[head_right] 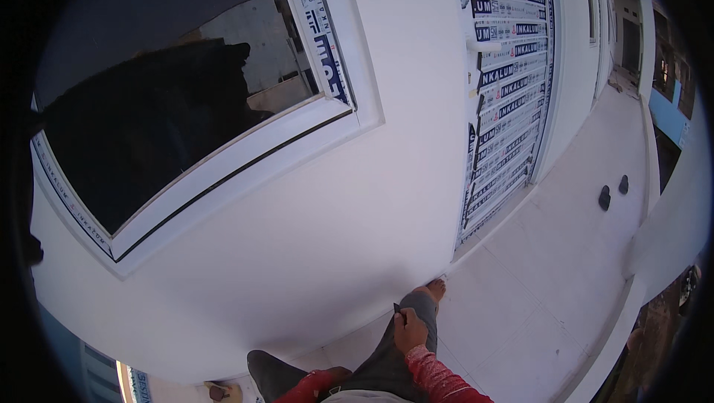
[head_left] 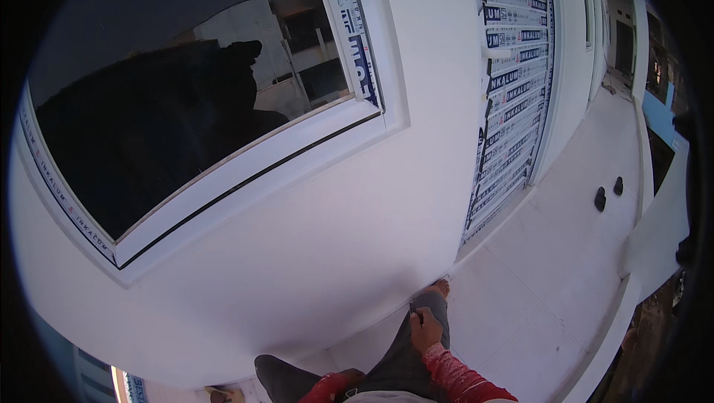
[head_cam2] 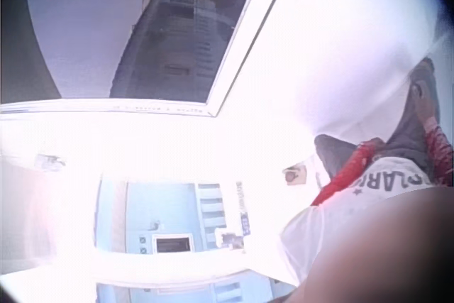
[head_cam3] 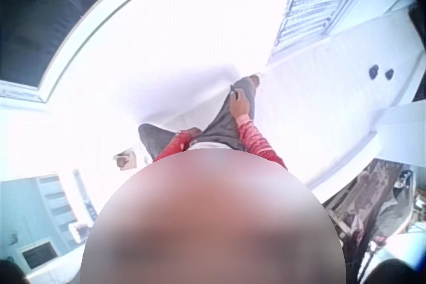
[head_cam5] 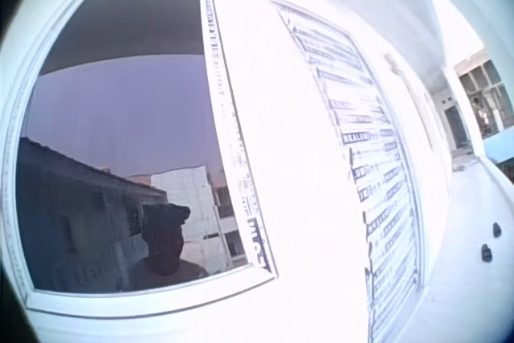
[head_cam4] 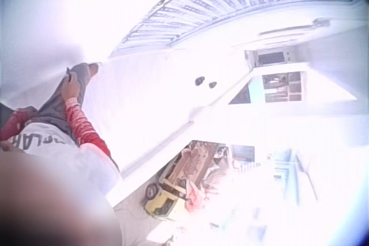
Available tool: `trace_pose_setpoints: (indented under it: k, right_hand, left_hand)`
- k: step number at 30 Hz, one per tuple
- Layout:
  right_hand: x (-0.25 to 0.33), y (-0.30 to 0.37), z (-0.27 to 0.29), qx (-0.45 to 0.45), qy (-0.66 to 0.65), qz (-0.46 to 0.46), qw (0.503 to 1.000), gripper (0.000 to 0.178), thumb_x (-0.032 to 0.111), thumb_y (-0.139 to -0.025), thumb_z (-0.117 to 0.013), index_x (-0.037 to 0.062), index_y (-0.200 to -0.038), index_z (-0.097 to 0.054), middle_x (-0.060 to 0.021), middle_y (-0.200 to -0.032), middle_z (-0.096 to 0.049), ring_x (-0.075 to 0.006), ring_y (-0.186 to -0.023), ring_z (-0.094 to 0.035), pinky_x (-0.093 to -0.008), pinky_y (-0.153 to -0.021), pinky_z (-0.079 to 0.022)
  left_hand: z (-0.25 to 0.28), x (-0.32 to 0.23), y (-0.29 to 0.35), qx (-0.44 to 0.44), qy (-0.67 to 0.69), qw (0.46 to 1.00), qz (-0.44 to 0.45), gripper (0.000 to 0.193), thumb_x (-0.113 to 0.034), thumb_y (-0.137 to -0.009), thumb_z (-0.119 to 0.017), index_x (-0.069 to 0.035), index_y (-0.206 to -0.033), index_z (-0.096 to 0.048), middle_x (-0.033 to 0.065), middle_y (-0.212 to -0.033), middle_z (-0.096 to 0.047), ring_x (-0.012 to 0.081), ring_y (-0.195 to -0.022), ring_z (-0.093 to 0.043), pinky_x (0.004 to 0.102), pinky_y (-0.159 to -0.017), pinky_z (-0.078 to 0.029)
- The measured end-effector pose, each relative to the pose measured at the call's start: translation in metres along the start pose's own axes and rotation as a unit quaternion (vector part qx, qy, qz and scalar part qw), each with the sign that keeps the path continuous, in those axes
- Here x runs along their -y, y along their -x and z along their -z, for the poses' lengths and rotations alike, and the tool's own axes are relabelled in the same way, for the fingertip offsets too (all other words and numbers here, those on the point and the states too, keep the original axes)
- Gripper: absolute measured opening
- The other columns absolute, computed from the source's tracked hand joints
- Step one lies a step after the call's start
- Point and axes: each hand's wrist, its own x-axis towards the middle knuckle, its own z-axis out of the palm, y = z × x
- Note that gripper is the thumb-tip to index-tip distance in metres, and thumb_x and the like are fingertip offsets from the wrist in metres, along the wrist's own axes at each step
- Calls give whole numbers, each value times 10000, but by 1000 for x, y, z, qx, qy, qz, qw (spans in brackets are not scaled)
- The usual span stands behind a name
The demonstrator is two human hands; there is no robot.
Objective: The person uses a utility knife to carefully cut and peel protective film from the edges of a white window frame. They work along the bottom, side, and top edges, removing strips of film and exposing the frame surface.
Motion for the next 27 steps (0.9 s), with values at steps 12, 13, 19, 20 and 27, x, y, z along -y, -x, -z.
trace_pose_setpoints:
  k: [12,13,19,20,27]
  right_hand:
    - [-8,-50,32,12,251,-9,968,228,275,-945,-592,90,-1054,-670,-131,-898,-710,-367,-957,-681,-481,-853,-546]
    - [-14,-60,27,53,278,-48,958,230,271,-936,-596,97,-1066,-675,-138,-893,-712,-371,-959,-684,-504,-838,-551]
    - [-37,-89,2,123,345,-55,929,225,292,-931,-589,91,-978,-679,-140,-870,-729,-378,-843,-712,-508,-738,-559]
    - [-40,-93,6,140,363,-61,919,229,293,-938,-581,88,-975,-675,-139,-887,-733,-372,-851,-716,-492,-728,-564]
    - [-46,-117,53,133,420,-142,887,255,332,-911,-613,106,-978,-710,-132,-904,-742,-387,-871,-714,-504,-798,-564]
  left_hand:
    - [62,-74,-103,184,-67,975,-104,517,-480,-1017,-536,-88,-1338,-644,129,-1277,-695,269,-1142,-663,382,-1018,-487]
    - [59,-94,-118,209,-78,968,-116,515,-478,-1018,-536,-90,-1338,-644,127,-1276,-695,266,-1141,-663,380,-1017,-487]
    - [46,-166,-183,343,-124,924,-118,499,-469,-1019,-533,-103,-1338,-646,115,-1271,-696,250,-1133,-663,372,-1012,-488]
    - [44,-173,-192,363,-129,916,-113,496,-468,-1019,-532,-105,-1338,-647,113,-1271,-697,247,-1132,-663,371,-1011,-488]
    - [51,-218,-224,466,-154,869,-66,479,-458,-1021,-529,-119,-1337,-649,99,-1265,-698,228,-1123,-664,362,-1006,-488]
